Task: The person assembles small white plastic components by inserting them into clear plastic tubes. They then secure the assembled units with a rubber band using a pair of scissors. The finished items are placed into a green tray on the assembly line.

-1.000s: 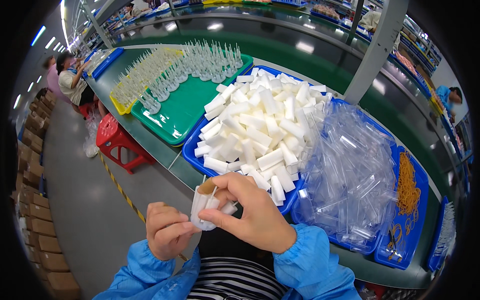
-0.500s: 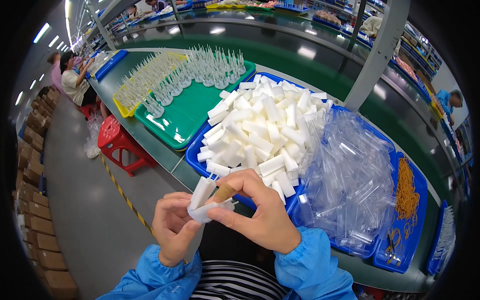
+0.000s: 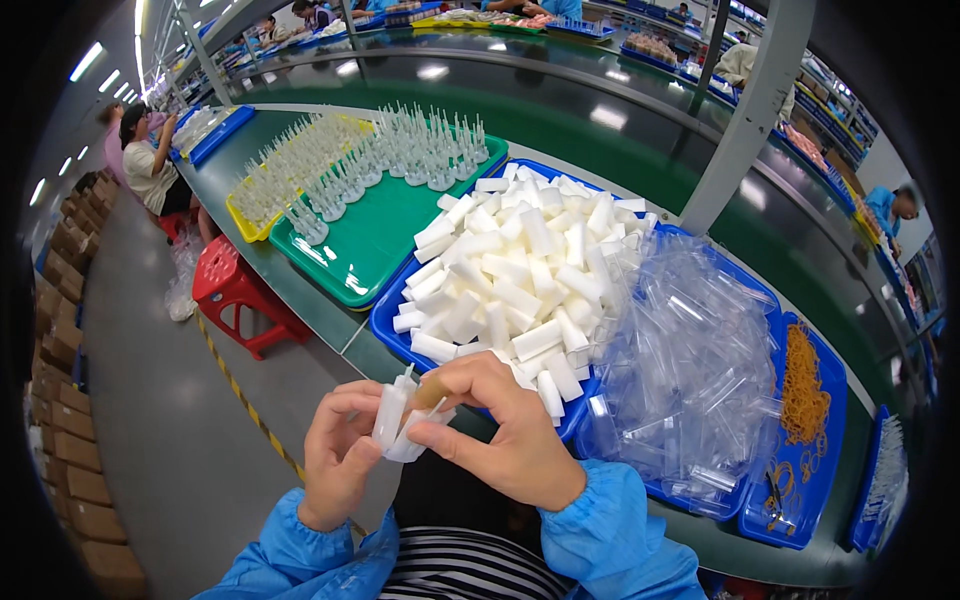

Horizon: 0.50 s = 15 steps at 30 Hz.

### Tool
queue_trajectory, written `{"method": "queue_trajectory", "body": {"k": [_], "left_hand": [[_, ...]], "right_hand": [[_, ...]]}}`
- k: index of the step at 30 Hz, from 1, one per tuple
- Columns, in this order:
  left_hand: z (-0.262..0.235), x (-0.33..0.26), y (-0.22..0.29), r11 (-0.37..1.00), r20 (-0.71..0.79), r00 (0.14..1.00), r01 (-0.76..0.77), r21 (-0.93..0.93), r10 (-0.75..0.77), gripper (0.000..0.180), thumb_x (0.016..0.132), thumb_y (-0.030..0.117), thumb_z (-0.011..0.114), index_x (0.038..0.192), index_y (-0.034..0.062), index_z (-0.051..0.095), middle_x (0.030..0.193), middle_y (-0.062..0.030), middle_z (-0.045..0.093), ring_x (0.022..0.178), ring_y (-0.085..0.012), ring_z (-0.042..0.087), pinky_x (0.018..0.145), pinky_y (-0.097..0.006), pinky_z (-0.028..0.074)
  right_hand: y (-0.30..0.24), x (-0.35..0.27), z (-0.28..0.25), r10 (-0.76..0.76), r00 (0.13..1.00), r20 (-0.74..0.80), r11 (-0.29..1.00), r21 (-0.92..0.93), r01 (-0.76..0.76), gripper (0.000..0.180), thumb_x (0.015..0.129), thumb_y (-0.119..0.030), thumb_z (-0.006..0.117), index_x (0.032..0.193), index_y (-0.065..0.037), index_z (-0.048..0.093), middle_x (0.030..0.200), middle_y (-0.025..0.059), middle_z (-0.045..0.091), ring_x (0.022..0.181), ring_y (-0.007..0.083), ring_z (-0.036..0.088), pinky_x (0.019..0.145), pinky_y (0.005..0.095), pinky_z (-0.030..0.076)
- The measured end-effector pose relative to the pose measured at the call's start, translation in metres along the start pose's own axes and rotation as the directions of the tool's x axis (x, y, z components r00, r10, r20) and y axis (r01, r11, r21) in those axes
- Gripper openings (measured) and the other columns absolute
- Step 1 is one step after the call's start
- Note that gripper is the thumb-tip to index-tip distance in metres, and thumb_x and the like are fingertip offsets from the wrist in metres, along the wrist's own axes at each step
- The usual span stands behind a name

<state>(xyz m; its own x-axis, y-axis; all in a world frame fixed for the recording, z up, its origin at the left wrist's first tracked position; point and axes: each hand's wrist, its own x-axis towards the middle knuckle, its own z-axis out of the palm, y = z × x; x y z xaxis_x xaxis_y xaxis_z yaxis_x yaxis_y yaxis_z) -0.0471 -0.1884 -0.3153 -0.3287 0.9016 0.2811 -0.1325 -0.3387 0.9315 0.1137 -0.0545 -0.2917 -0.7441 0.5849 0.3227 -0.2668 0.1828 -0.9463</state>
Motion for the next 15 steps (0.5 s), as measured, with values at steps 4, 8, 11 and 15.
{"method": "queue_trajectory", "body": {"k": [4, 8, 11, 15], "left_hand": [[0.001, 0.002, 0.0, 0.988, 0.029, 0.995, 0.094, -0.122, -0.091, 0.041, 0.089, 0.01, 0.07, 0.123, -0.0022, 0.052, 0.139, -0.0203, 0.046, 0.126, -0.0298, 0.052, 0.106, -0.044, 0.044], [-0.003, -0.008, -0.003, 0.959, -0.015, 0.973, 0.224, -0.173, -0.23, 0.046, 0.087, 0.012, 0.073, 0.126, 0.0001, 0.052, 0.133, -0.0192, 0.054, 0.124, -0.0282, 0.054, 0.106, -0.045, 0.044], [0.003, -0.006, 0.004, 0.94, -0.095, 0.959, 0.236, -0.245, -0.266, 0.047, 0.087, 0.013, 0.074, 0.127, 0.0011, 0.052, 0.128, -0.0152, 0.058, 0.12, -0.026, 0.057, 0.102, -0.041, 0.047], [0.022, -0.003, 0.001, 0.919, -0.081, 0.951, 0.263, -0.295, -0.298, 0.043, 0.086, 0.012, 0.073, 0.122, 0.0014, 0.052, 0.126, -0.0137, 0.058, 0.115, -0.0238, 0.059, 0.099, -0.039, 0.048]], "right_hand": [[0.001, 0.0, -0.004, -0.057, 0.998, 0.039, 0.98, -0.191, 0.064, 0.029, 0.081, -0.01, 0.08, 0.105, -0.004, 0.066, 0.116, 0.0118, 0.06, 0.112, 0.0234, 0.057, 0.095, 0.0368, 0.047], [0.002, 0.002, 0.0, -0.18, 0.981, 0.073, 0.944, -0.266, 0.193, 0.031, 0.08, -0.014, 0.08, 0.106, -0.005, 0.066, 0.116, 0.0131, 0.061, 0.113, 0.0287, 0.056, 0.097, 0.0392, 0.043], [-0.006, 0.004, 0.007, -0.354, 0.935, -0.027, 0.85, -0.426, 0.31, 0.035, 0.081, -0.015, 0.077, 0.111, -0.003, 0.062, 0.12, 0.0121, 0.061, 0.113, 0.0309, 0.056, 0.095, 0.0413, 0.044], [-0.026, -0.018, 0.02, -0.366, 0.93, -0.022, 0.747, -0.603, 0.28, 0.033, 0.08, -0.014, 0.074, 0.11, -0.005, 0.063, 0.12, 0.0104, 0.062, 0.107, 0.0281, 0.06, 0.088, 0.0391, 0.048]]}}
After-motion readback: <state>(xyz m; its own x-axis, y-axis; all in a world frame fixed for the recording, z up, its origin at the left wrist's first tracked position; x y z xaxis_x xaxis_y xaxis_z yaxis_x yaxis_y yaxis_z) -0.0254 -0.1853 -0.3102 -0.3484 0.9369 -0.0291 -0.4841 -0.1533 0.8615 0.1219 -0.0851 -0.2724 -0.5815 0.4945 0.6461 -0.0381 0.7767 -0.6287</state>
